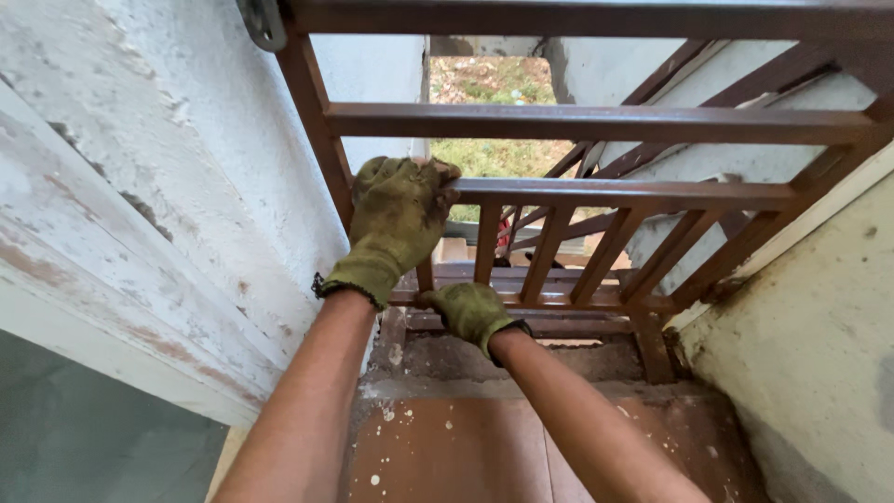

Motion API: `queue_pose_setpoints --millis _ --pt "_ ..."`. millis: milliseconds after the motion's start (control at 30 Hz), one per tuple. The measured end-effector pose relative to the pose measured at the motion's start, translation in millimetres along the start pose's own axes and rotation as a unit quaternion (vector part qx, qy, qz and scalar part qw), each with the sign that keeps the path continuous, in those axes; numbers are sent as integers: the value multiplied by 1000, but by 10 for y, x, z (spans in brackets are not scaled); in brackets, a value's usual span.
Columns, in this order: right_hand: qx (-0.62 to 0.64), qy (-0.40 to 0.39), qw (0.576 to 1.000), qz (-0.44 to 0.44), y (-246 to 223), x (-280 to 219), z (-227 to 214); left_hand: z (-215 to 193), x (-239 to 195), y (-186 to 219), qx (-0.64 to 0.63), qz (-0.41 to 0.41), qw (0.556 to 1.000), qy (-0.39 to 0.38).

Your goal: The person uses a cloth to wipe the horizontal bars of a metal railing on an outdoor staircase. The person systematically cleans the railing sections, moving from one bar to the next while holding onto the structure for support.

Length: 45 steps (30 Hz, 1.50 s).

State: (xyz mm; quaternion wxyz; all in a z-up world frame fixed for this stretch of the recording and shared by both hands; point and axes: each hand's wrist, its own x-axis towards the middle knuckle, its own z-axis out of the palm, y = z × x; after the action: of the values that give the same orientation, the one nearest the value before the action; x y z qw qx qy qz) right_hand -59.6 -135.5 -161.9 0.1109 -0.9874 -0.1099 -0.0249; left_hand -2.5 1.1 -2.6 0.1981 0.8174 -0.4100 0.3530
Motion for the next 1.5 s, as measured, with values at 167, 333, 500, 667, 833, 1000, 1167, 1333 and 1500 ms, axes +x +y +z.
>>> queue_pose_setpoints --millis 167,333,500,667,833,1000,1167,1333,1500 --pt "5 -17 999 32 -58 -5 -39 9 13 1 11 -1 1000 -3" --pt "7 24 1000 -2 -17 -37 20 18 4 -2 -13 -17 1000 -21" --pt "43 10 998 48 11 -78 161 11 24 -28 -9 15 1000 7" --pt "74 143 987 -13 55 -136 363 45 17 -38 0 1 999 -33" --pt "69 29 997 30 36 -45 235 33 -2 -41 12 16 1000 -9" --pt "44 -22 996 74 15 -15 188 73 -34 -66 24 40 999 23" --pt "58 8 996 68 43 -30 246 115 -50 -121 15 33 999 -3" --pt "23 12 998 54 -72 32 156 99 -42 -85 32 37 999 -4" --pt "48 71 995 51 -84 -33 318 91 -35 -59 51 22 998 -9"
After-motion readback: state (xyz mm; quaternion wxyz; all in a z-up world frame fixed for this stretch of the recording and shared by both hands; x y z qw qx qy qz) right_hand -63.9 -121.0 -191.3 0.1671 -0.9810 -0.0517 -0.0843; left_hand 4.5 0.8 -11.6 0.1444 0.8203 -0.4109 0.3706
